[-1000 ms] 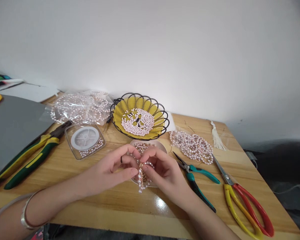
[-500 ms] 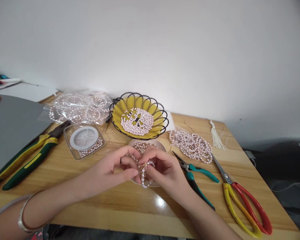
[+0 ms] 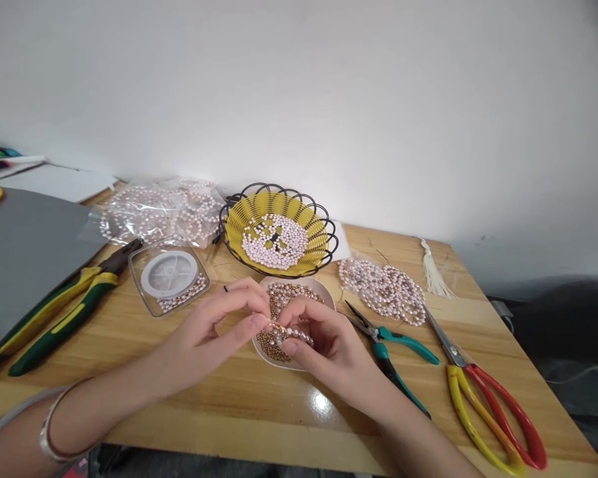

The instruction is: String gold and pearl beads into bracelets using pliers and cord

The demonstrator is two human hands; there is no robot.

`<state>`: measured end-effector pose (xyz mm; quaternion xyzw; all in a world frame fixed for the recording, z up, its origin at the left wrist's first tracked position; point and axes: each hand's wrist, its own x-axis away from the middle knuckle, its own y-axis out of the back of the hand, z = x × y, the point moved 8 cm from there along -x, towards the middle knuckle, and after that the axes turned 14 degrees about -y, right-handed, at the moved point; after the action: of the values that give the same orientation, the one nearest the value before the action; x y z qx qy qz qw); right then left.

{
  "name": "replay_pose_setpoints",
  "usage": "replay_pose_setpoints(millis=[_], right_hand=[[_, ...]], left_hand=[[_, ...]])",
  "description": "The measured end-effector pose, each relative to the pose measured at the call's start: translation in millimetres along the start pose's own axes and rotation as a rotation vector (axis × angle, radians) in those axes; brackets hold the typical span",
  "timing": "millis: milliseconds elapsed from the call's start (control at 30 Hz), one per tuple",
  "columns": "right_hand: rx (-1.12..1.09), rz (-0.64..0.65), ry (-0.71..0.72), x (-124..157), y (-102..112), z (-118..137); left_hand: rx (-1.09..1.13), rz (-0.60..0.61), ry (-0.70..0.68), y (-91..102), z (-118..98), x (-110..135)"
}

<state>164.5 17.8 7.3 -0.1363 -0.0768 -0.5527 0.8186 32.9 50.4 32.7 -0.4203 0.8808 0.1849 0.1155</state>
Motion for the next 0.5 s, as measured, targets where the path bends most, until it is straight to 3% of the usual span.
replay_pose_setpoints(millis=[300,500], right_hand=[[0.055,-0.033,-0.02,-0.2,0.4,-2.5],[0.045,-0.047,0.025,2.2,1.8,3.6]], left_hand=[[0.02,-0.017,0.068,-1.2,4.7,2.6],[0.019,-0.065,-0.03,4.5,2.1,5.8]])
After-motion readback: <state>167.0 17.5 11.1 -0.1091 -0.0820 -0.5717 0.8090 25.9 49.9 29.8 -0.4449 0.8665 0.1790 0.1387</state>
